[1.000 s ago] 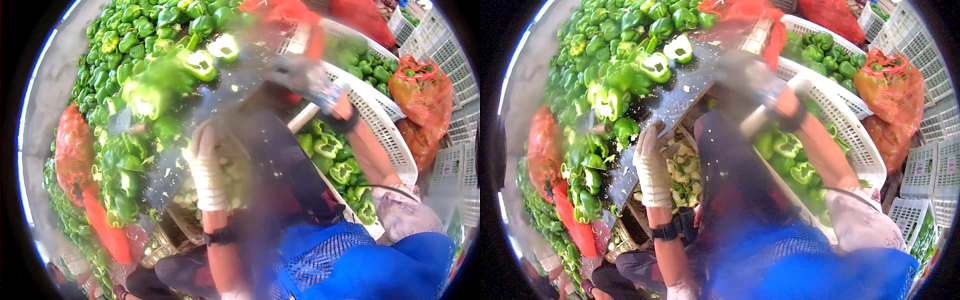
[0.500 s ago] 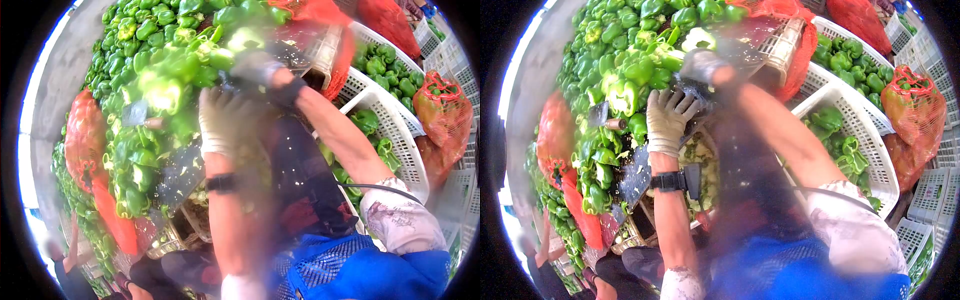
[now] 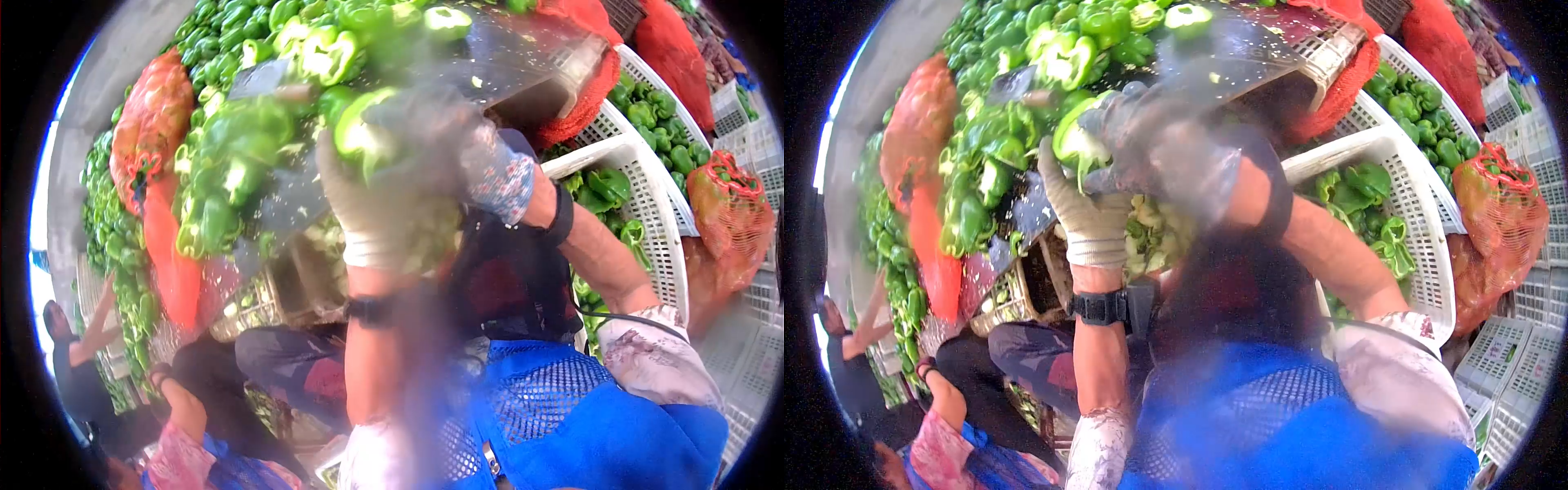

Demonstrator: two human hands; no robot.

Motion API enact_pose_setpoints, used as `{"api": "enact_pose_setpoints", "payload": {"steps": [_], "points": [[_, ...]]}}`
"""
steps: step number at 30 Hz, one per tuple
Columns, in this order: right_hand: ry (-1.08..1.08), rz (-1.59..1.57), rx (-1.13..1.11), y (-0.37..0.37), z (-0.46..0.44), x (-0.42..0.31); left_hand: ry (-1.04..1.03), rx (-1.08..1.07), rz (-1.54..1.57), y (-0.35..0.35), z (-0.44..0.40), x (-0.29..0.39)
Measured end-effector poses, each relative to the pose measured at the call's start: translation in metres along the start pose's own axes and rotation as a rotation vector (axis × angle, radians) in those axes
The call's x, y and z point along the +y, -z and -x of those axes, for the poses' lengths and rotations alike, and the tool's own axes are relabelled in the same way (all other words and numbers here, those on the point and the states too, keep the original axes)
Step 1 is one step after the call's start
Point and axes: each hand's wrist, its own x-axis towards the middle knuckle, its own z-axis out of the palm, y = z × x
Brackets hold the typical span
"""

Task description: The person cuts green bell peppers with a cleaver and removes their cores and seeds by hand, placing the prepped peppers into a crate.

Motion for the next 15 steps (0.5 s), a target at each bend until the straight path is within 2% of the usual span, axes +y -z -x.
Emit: {"api": "enact_pose_setpoints", "payload": {"steps": [1,3,5,9,12,15], "points": [[0.008,0.063,-0.018,0.000,-0.004,-0.018,0.054,-0.156,0.079,0.004,0.009,0.005],[0.051,0.076,-0.061,-0.006,0.000,-0.047,-0.155,0.052,-0.115,0.018,0.028,0.015],[0.117,-0.041,0.002,-0.021,0.004,-0.054,-0.372,0.234,-0.387,0.037,0.043,0.026],[0.201,-0.146,-0.059,-0.045,0.020,-0.077,-0.021,0.046,0.024,0.049,0.079,0.056],[0.111,-0.062,-0.111,-0.051,0.021,-0.106,-0.318,0.251,-0.227,0.057,0.090,0.049],[0.034,-0.023,-0.058,-0.063,0.029,-0.125,-0.361,0.344,-0.191,0.063,0.097,0.047]]}}
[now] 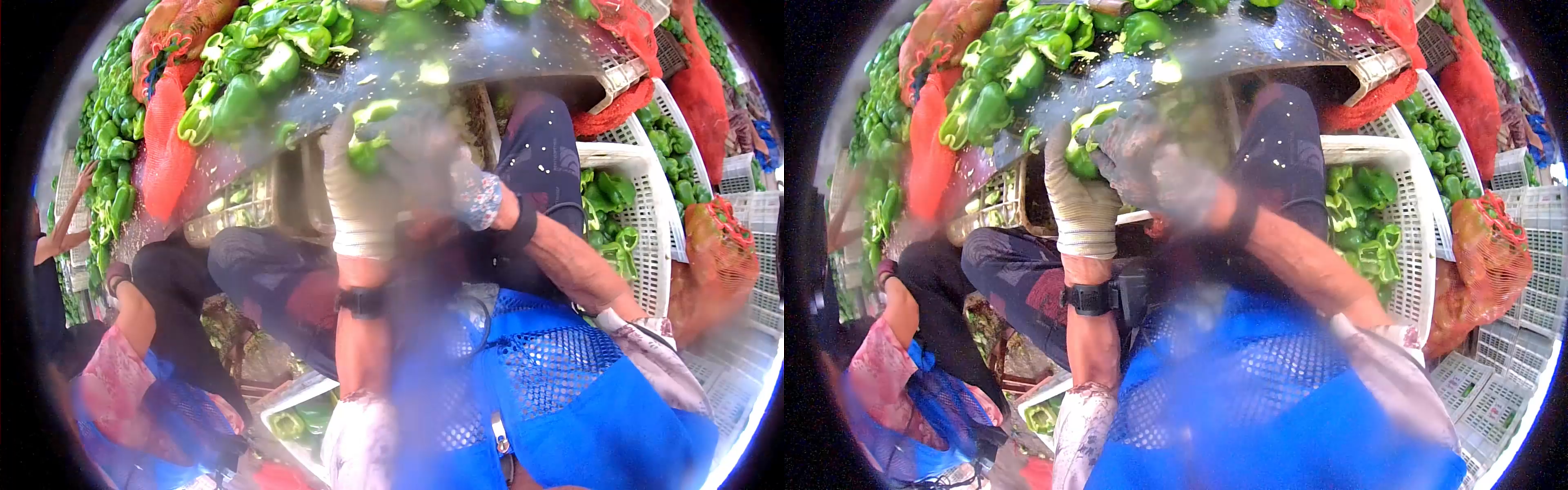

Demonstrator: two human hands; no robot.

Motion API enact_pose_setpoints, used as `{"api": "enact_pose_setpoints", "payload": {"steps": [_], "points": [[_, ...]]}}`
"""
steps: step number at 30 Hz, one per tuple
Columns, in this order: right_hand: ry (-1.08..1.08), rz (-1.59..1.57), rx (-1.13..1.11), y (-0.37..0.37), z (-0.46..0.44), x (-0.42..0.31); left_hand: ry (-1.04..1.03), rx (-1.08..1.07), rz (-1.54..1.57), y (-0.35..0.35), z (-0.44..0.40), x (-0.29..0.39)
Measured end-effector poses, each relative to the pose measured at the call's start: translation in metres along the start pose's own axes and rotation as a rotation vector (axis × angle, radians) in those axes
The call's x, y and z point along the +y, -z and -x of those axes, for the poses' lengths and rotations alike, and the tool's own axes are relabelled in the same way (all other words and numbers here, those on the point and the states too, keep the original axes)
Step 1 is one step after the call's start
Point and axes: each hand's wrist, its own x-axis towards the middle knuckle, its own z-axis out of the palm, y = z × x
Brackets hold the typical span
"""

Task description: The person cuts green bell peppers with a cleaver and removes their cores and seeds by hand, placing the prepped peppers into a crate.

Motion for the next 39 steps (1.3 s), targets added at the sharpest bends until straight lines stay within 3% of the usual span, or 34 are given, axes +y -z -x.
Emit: {"api": "enact_pose_setpoints", "payload": {"steps": [3,5,7,8,10,11,12,14,15,16,17,18,20,22,25,27,30,31,32,35,37,38,39], "points": [[-0.085,0.026,-0.145,-0.011,0.007,-0.010,-0.107,0.029,-0.138,0.018,-0.004,-0.004],[-0.139,-0.127,-0.025,-0.026,0.007,-0.008,-0.191,-0.007,-0.252,0.029,-0.007,-0.009],[-0.235,-0.556,0.108,-0.048,0.016,0.003,-0.265,-0.027,-0.438,0.043,-0.008,-0.014],[-0.301,-0.907,0.180,-0.056,0.018,0.008,-0.214,-0.037,-0.371,0.044,-0.007,-0.012],[-0.475,-1.140,0.240,-0.055,0.023,0.014,-0.028,-0.049,-0.079,0.040,-0.002,-0.005],[-0.580,-1.021,0.222,-0.014,0.002,0.007,0.103,-0.051,0.147,0.040,0.000,0.001],[-0.683,-0.901,0.201,0.029,-0.019,0.001,-0.006,-0.013,0.092,0.043,-0.003,0.003],[-0.574,-0.559,0.177,0.046,-0.019,0.015,-0.313,-0.093,-0.344,0.053,-0.006,0.003],[-0.369,-0.341,0.175,0.035,-0.012,0.036,-0.262,-0.092,-0.230,0.053,-0.006,0.007],[-0.264,-0.331,0.156,0.030,-0.012,0.040,-0.166,-0.049,-0.009,0.041,0.000,0.011],[-0.159,-0.325,0.137,0.028,-0.015,0.040,-0.197,-0.058,-0.092,0.034,0.002,0.013],[-0.153,-0.531,0.090,0.022,-0.015,0.031,-0.229,-0.062,-0.171,0.031,0.003,0.013],[0.039,-0.370,-0.133,0.024,-0.019,0.013,-0.178,-0.130,-0.214,0.037,0.008,0.014],[0.114,-0.362,-0.292,0.023,-0.010,0.021,-0.873,-0.320,-0.990,0.056,-0.009,0.012],[0.097,-0.554,-0.274,-0.010,0.008,0.032,-0.891,-0.383,-1.110,0.052,-0.013,0.012],[-0.085,-0.632,-0.498,-0.029,0.009,0.031,-0.308,-0.124,-0.671,0.041,0.001,0.011],[-0.202,-0.678,-0.399,-0.005,0.000,0.012,-0.199,0.029,-0.323,0.048,-0.002,0.003],[-0.191,-0.613,-0.266,0.000,-0.007,0.014,-0.180,0.079,-0.230,0.048,-0.005,0.007],[-0.178,-0.554,-0.135,0.007,-0.010,0.018,-0.143,-0.039,-0.087,0.051,-0.004,0.015],[-0.176,-0.379,-0.079,-0.008,0.008,0.035,-0.201,-0.048,-0.238,0.047,0.010,0.011],[-0.056,-0.342,-0.072,-0.012,0.001,0.028,-0.337,0.000,-0.629,0.037,0.010,0.016],[-0.034,-0.385,-0.103,-0.009,-0.012,0.021,-0.647,-0.063,-1.190,0.046,0.005,0.015],[-0.063,-0.460,-0.204,-0.002,-0.015,0.014,-1.053,0.054,-1.694,0.055,0.000,0.012]]}}
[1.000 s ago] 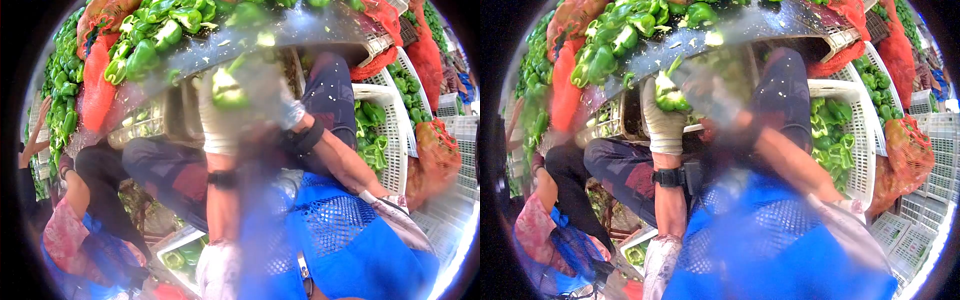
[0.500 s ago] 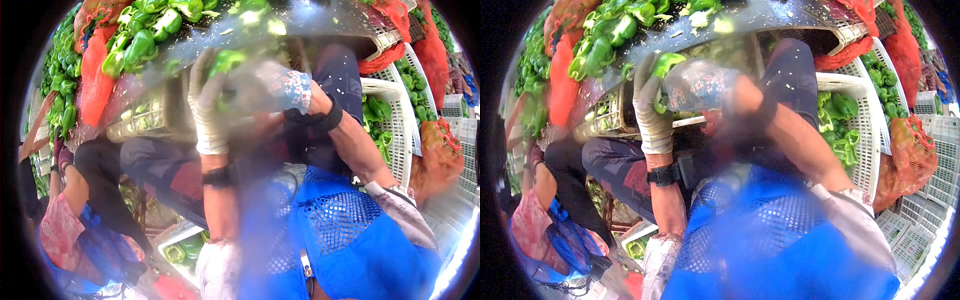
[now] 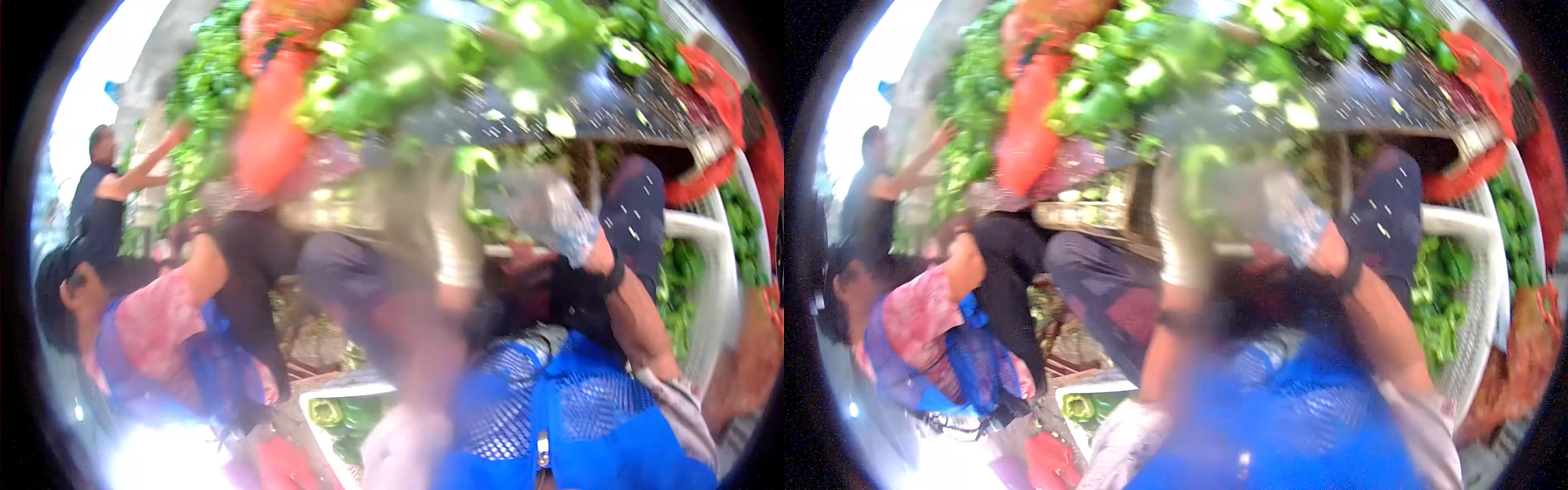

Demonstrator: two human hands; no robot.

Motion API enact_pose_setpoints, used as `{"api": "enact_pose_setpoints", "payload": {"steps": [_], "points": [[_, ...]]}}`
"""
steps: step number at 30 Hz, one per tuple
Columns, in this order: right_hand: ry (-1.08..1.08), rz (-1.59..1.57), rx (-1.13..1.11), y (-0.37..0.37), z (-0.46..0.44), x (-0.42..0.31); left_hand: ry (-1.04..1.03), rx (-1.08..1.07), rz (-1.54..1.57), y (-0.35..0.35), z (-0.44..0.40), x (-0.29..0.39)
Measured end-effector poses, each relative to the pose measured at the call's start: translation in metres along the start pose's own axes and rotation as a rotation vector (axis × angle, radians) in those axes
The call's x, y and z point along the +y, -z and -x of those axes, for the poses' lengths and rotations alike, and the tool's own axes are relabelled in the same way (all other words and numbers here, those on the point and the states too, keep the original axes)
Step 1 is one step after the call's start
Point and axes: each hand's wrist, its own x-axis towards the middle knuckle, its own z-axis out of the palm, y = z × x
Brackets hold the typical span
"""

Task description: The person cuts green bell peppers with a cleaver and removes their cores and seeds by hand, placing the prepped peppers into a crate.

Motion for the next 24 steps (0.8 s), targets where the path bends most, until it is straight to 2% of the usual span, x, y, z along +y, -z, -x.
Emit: {"api": "enact_pose_setpoints", "payload": {"steps": [2,3,4,5,6,8,10,12,13,16,17,18,20,21,23,24], "points": [[-0.085,-0.056,-0.156,0.000,0.005,-0.007,0.359,-0.047,0.486,0.021,-0.019,0.043],[-0.175,-0.116,-0.152,-0.003,0.005,-0.011,0.547,-0.008,0.705,0.031,-0.029,0.064],[-0.270,-0.176,-0.153,-0.004,0.006,-0.013,0.626,0.007,0.796,0.034,-0.031,0.069],[-0.013,-0.041,-0.061,-0.007,0.006,-0.010,0.706,0.030,0.886,0.037,-0.034,0.074],[-0.225,-0.293,-0.055,-0.001,0.009,-0.011,0.755,0.105,1.045,0.022,-0.025,0.056],[-0.647,-0.800,-0.070,0.040,-0.005,-0.045,0.734,0.165,1.202,0.011,-0.018,0.031],[-0.776,-0.818,0.087,0.048,-0.011,-0.035,0.641,0.143,1.187,0.008,-0.018,0.026],[-0.663,-0.644,0.209,0.024,0.002,0.009,0.580,0.131,1.174,0.011,-0.024,0.029],[-0.610,-1.010,0.248,0.014,0.004,0.010,0.556,0.159,1.194,0.009,-0.030,0.034],[-0.660,-1.041,0.132,0.013,-0.009,-0.044,0.657,0.065,1.041,0.006,-0.031,0.051],[-0.668,-0.987,0.202,0.011,-0.007,-0.037,0.655,-0.050,1.003,0.016,-0.033,0.050],[-0.675,-0.931,0.273,0.011,-0.005,-0.030,0.644,-0.020,0.983,0.017,-0.033,0.047],[-0.519,-0.891,0.533,0.019,-0.008,-0.025,0.552,0.108,0.939,0.022,-0.041,0.031],[-0.511,-0.843,0.579,0.025,-0.010,-0.028,0.515,0.097,0.938,0.025,-0.045,0.029],[-0.495,-0.775,0.600,0.034,-0.007,-0.026,0.444,-0.008,0.985,0.048,-0.058,0.058],[-0.497,-0.745,0.585,0.038,0.003,-0.015,0.260,-0.262,0.823,0.059,-0.065,0.079]]}}
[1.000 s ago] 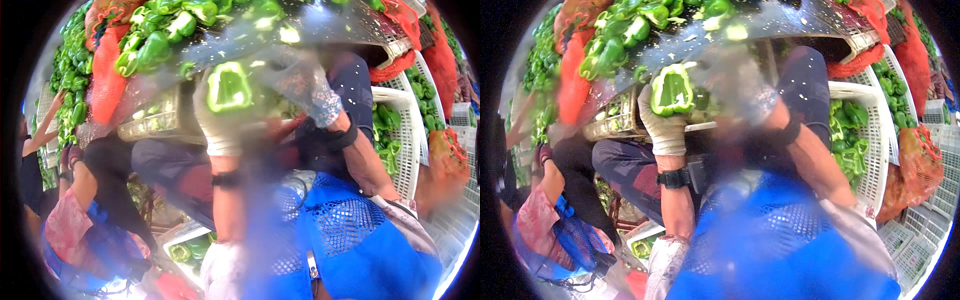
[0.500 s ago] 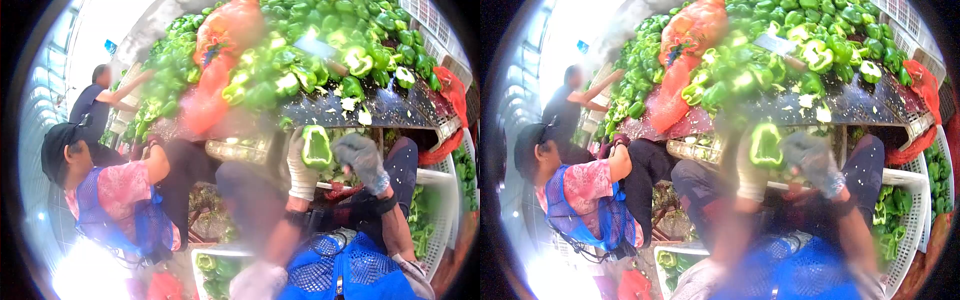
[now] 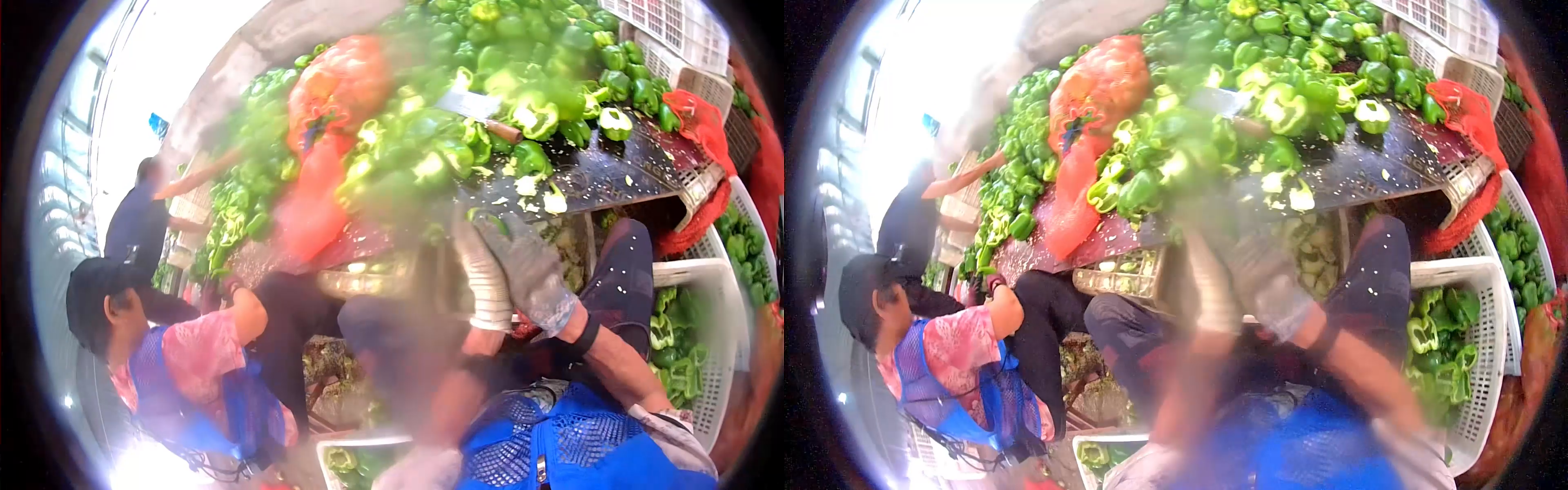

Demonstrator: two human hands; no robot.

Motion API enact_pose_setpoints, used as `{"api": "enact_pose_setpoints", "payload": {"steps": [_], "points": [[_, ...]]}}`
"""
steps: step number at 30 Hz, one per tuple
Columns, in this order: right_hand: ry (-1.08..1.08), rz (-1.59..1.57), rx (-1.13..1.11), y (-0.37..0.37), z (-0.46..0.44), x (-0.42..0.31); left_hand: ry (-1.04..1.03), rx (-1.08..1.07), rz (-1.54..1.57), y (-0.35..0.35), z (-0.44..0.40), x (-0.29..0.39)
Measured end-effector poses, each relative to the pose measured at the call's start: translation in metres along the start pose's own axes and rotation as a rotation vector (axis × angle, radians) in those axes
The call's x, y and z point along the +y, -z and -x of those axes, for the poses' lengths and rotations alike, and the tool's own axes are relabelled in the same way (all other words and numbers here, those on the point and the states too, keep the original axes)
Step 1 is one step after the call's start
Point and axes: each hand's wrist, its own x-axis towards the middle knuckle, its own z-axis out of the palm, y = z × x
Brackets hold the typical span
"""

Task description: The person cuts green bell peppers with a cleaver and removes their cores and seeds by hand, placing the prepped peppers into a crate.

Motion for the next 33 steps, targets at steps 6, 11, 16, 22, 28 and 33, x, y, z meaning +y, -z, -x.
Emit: {"api": "enact_pose_setpoints", "payload": {"steps": [6,11,16,22,28,33], "points": [[0.346,0.620,-0.035,0.087,0.003,-0.028,0.121,0.128,0.155,-0.055,-0.013,-0.028],[-0.074,1.514,0.230,0.210,0.045,-0.084,0.349,0.241,0.202,-0.015,-0.066,-0.105],[-0.069,1.265,0.105,0.187,0.013,-0.061,0.346,0.204,0.114,-0.031,-0.098,-0.137],[0.250,1.126,-0.472,0.095,-0.106,0.029,0.112,0.060,-0.408,-0.056,-0.114,-0.165],[0.202,1.154,-0.186,0.052,-0.168,0.088,-0.315,-0.096,-1.047,-0.091,-0.093,-0.135],[0.008,1.362,-0.366,0.021,-0.183,0.086,-0.281,-0.141,-0.961,-0.081,-0.070,-0.123]]}}
